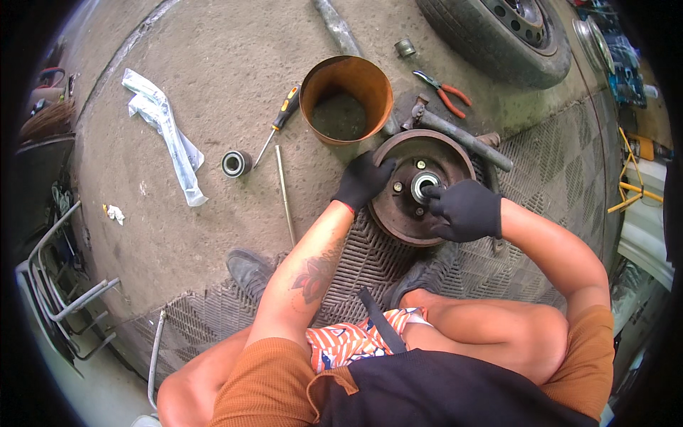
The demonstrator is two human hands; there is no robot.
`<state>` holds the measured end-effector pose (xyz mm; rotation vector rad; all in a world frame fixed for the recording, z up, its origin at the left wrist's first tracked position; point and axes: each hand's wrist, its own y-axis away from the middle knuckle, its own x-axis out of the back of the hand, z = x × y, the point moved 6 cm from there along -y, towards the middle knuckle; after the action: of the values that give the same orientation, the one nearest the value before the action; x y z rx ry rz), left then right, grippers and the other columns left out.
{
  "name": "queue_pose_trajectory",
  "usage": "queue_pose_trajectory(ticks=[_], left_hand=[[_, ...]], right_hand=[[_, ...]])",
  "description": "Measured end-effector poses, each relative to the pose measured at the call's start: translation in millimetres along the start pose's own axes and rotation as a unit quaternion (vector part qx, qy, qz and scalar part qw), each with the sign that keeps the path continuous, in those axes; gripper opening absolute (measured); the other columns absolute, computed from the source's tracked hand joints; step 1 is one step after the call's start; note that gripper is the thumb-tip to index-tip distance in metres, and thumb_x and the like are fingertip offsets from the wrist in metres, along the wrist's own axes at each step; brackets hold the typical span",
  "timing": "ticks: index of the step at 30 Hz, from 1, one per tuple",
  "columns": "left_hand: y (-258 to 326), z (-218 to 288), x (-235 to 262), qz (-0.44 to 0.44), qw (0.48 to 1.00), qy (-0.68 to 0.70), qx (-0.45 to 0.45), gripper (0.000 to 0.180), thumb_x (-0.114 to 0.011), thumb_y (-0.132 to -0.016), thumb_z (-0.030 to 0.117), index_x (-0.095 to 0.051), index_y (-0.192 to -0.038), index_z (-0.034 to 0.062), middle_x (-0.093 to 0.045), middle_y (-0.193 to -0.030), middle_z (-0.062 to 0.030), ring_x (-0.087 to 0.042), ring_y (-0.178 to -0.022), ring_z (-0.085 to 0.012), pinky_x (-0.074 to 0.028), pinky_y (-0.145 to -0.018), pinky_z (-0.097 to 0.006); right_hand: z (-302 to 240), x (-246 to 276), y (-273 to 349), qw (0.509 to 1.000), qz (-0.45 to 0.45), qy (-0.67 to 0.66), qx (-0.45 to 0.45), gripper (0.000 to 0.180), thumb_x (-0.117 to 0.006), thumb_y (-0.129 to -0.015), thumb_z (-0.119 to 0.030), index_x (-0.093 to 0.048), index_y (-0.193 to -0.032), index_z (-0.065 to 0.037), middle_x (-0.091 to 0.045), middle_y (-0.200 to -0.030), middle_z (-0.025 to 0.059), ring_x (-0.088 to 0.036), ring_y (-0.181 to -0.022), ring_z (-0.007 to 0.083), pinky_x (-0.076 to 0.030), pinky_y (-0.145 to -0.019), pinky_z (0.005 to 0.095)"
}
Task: The person sits on the floor and uses pliers to remove a retaining clip from a brake drum. They then use a screwdriver and a hammer to tap out the inner bearing. Finally, they place a new bearing into the drum and set the assembly aside.
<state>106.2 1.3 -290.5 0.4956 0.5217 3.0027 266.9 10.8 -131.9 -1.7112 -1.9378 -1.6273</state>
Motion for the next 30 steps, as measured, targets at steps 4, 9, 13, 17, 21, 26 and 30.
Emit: queue_pose_trajectory(ticks=[4, 9, 13, 17, 21, 26, 30], left_hand=[[-3.2, -11.5, -5.9, -0.004, 1.0, 0.006, 0.005, 0.05, -0.064, -0.088, 0.045, -0.069, -0.111, 0.0007, -0.069, -0.105, -0.0276, -0.066, -0.103, -0.0423, -0.053, -0.089, -0.048], [-2.9, -10.6, -5.3, 0.006, 1.0, 0.002, -0.001, 0.053, -0.064, -0.088, 0.046, -0.069, -0.109, -0.0021, -0.069, -0.105, -0.0291, -0.066, -0.103, -0.0435, -0.052, -0.09, -0.048], [0.6, -10.0, -4.5, 0.004, 1.0, 0.011, 0.002, 0.056, -0.064, -0.087, 0.048, -0.068, -0.108, -0.0038, -0.068, -0.105, -0.0301, -0.066, -0.103, -0.0444, -0.052, -0.09, -0.048], [-1.0, -8.2, -2.4, 0.006, 1.0, 0.0, 0.004, 0.054, -0.065, -0.087, 0.047, -0.069, -0.107, -0.0032, -0.069, -0.104, -0.0295, -0.066, -0.102, -0.044, -0.053, -0.089, -0.048], [-1.8, -2.0, -1.4, -0.006, 0.998, -0.058, 0.002, 0.049, -0.066, -0.089, 0.045, -0.07, -0.104, -0.0017, -0.069, -0.101, -0.0289, -0.067, -0.099, -0.0436, -0.053, -0.085, -0.048], [-3.5, -8.7, -5.6, 0.008, 0.999, -0.03, 0.014, 0.048, -0.066, -0.089, 0.045, -0.07, -0.102, -0.0018, -0.07, -0.098, -0.0283, -0.069, -0.097, -0.0417, -0.053, -0.084, -0.046], [-5.0, -11.5, -5.7, -0.017, 0.999, -0.023, 0.038, 0.049, -0.066, -0.089, 0.044, -0.071, -0.105, -0.0022, -0.07, -0.099, -0.0288, -0.069, -0.099, -0.0407, -0.053, -0.085, -0.045]], right_hand=[[12.3, -21.3, -13.3, 0.993, -0.09, 0.071, 0.028, 0.033, -0.073, -0.076, -0.041, -0.076, -0.083, -0.009, -0.069, -0.082, 0.0209, -0.067, -0.074, 0.0383, -0.054, -0.068, 0.0475], [23.3, -32.3, -33.7, 0.938, -0.171, -0.29, -0.08, 0.033, -0.071, -0.086, -0.038, -0.072, -0.093, -0.005, -0.071, -0.084, 0.0109, -0.07, -0.072, 0.0262, -0.055, -0.067, 0.0408], [8.2, -33.6, -20.0, 0.669, -0.063, -0.708, -0.218, 0.023, -0.069, -0.093, -0.028, -0.067, -0.095, -0.006, -0.067, -0.08, 0.0024, -0.067, -0.071, 0.0138, -0.053, -0.063, 0.0291], [12.9, -25.8, -28.1, 0.975, -0.135, -0.163, -0.066, 0.039, -0.073, -0.083, -0.044, -0.072, -0.083, -0.005, -0.069, -0.075, 0.0126, -0.069, -0.071, 0.0296, -0.055, -0.067, 0.0416], [5.4, -10.2, -32.4, 0.985, -0.166, 0.033, -0.016, 0.053, -0.073, -0.076, -0.057, -0.072, -0.075, -0.004, -0.068, -0.075, 0.0211, -0.066, -0.073, 0.0407, -0.054, -0.069, 0.0481], [18.5, 10.8, -19.0, 0.984, -0.151, -0.095, 0.004, 0.053, -0.068, -0.083, -0.055, -0.071, -0.073, -0.003, -0.067, -0.075, 0.0205, -0.065, -0.073, 0.0419, -0.052, -0.067, 0.0466], [8.1, -14.1, -32.4, 0.981, -0.187, -0.009, -0.044, 0.059, -0.069, -0.079, -0.059, -0.074, -0.083, 0.0, -0.07, -0.083, 0.0247, -0.068, -0.081, 0.042, -0.054, -0.075, 0.0464]])
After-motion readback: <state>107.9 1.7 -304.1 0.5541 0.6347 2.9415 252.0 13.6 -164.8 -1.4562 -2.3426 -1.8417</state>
